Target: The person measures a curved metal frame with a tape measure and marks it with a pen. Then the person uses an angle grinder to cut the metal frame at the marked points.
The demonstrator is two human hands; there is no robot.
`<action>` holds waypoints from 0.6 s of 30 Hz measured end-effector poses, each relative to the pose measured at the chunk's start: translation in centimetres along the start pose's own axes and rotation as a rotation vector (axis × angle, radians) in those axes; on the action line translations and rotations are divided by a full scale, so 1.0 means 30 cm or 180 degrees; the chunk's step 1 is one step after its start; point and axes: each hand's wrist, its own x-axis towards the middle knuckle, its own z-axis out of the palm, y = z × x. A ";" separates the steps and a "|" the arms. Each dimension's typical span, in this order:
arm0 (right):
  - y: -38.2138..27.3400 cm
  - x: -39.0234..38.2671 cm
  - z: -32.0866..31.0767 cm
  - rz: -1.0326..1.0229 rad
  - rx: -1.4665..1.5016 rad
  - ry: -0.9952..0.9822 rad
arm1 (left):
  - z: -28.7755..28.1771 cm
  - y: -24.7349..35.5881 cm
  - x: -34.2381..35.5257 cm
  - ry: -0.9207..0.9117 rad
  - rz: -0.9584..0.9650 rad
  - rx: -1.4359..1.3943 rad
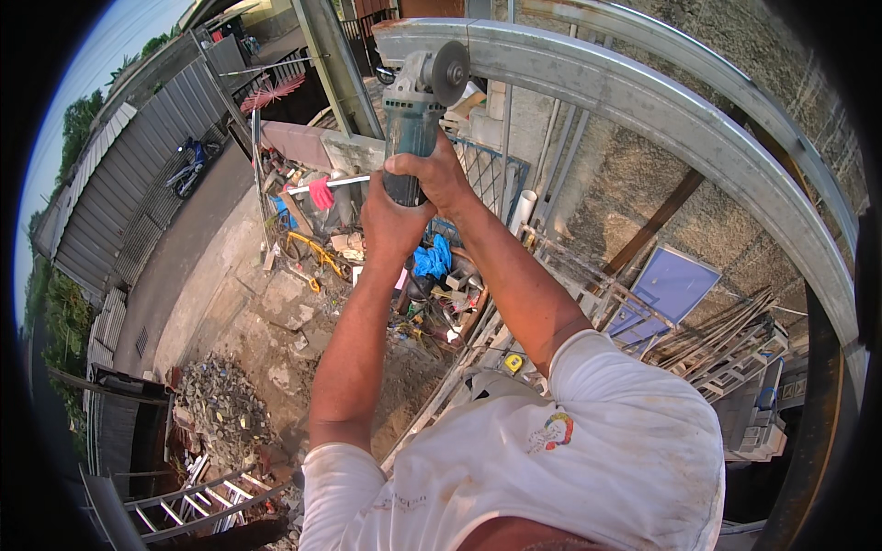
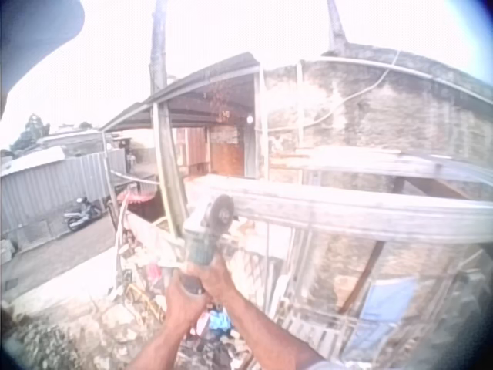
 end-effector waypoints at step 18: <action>0.015 -0.011 -0.004 0.0029 -0.0069 0.0046 | 0.003 -0.004 -0.012 -0.0009 -0.0062 -0.0033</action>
